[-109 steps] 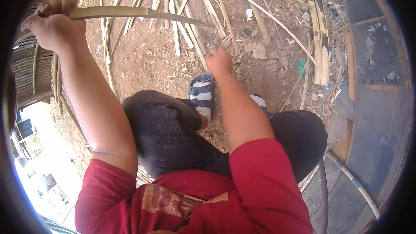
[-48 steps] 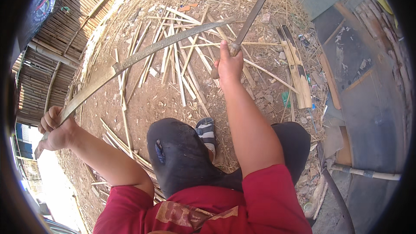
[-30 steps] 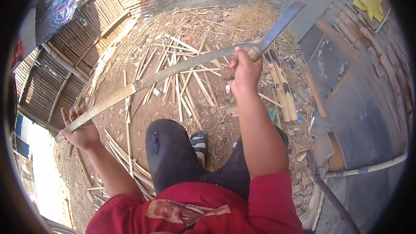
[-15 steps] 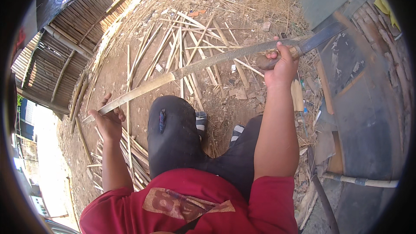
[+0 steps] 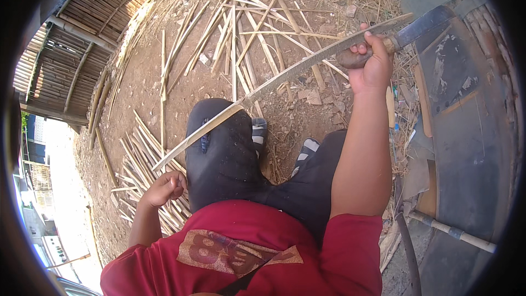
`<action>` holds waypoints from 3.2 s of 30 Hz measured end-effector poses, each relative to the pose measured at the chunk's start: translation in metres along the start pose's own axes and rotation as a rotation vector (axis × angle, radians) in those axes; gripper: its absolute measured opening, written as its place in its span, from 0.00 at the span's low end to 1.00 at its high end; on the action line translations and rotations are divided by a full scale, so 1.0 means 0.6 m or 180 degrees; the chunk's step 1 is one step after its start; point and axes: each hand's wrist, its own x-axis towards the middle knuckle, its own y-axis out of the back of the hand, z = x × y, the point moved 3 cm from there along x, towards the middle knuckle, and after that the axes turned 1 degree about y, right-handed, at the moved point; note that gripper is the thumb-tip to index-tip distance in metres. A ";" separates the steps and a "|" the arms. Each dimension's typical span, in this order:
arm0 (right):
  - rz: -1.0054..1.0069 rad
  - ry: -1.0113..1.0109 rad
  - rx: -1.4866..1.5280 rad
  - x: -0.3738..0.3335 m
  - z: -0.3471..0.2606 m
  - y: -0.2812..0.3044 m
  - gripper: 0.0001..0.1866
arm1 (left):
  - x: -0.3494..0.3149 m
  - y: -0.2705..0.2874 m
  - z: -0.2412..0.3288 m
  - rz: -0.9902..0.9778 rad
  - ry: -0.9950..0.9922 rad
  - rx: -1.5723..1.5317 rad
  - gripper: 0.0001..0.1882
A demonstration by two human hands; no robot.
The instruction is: The person shaves thin layers off a piece of wood using a machete while working in an outdoor yard.
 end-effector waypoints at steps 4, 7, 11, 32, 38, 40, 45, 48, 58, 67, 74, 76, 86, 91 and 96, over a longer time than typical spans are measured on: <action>0.0014 -0.0048 -0.0112 0.001 0.008 -0.001 0.08 | -0.025 -0.006 0.056 0.1741 -0.1566 0.1340 0.18; -0.0056 -0.0064 -0.0050 0.007 0.010 0.003 0.09 | -0.018 0.009 0.129 0.2488 -0.2117 0.3311 0.27; -0.0149 -0.0054 -0.0034 0.005 0.009 -0.009 0.09 | 0.020 0.074 0.093 0.1157 -0.0628 0.3608 0.36; -0.1524 -0.0236 -0.3132 -0.104 -0.029 -0.140 0.19 | 0.044 0.016 0.119 0.2768 -0.1014 0.2956 0.30; -0.1480 -0.0029 -0.3249 -0.090 0.014 -0.116 0.21 | 0.063 0.019 0.149 0.3075 -0.1464 0.3041 0.29; -0.1482 -0.0377 -0.3559 -0.077 0.020 -0.105 0.22 | 0.067 0.016 0.155 0.3085 -0.1477 0.2992 0.30; -0.1835 -0.0861 -0.3808 -0.113 0.057 -0.127 0.18 | 0.079 -0.002 0.171 0.3068 -0.1114 0.2751 0.31; -0.1913 -0.0977 -0.3585 -0.093 0.051 -0.115 0.17 | 0.080 0.004 0.171 0.3067 -0.0940 0.2796 0.30; -0.2152 -0.0719 -0.3857 -0.092 0.063 -0.098 0.18 | 0.115 -0.016 0.194 0.2715 -0.0779 0.3003 0.29; -0.1680 -0.1058 -0.2980 -0.079 0.044 -0.092 0.15 | 0.118 -0.021 0.204 0.2641 -0.0858 0.2944 0.29; -0.1863 -0.1402 -0.2668 -0.084 0.062 -0.094 0.12 | 0.115 -0.011 0.201 0.2610 -0.0741 0.2942 0.31; -0.1531 -0.1374 -0.2062 -0.076 0.040 -0.094 0.11 | 0.112 -0.007 0.200 0.2632 -0.0720 0.2888 0.31; -0.1911 -0.1630 -0.2754 -0.109 0.066 -0.119 0.12 | 0.120 -0.013 0.219 0.2616 -0.0820 0.2875 0.30; -0.2073 -0.1785 -0.2441 -0.108 0.059 -0.121 0.11 | 0.117 -0.020 0.239 0.2695 -0.1019 0.3064 0.32; -0.1843 -0.1325 -0.3155 -0.108 0.069 -0.118 0.11 | 0.123 -0.019 0.226 0.2776 -0.1067 0.3118 0.32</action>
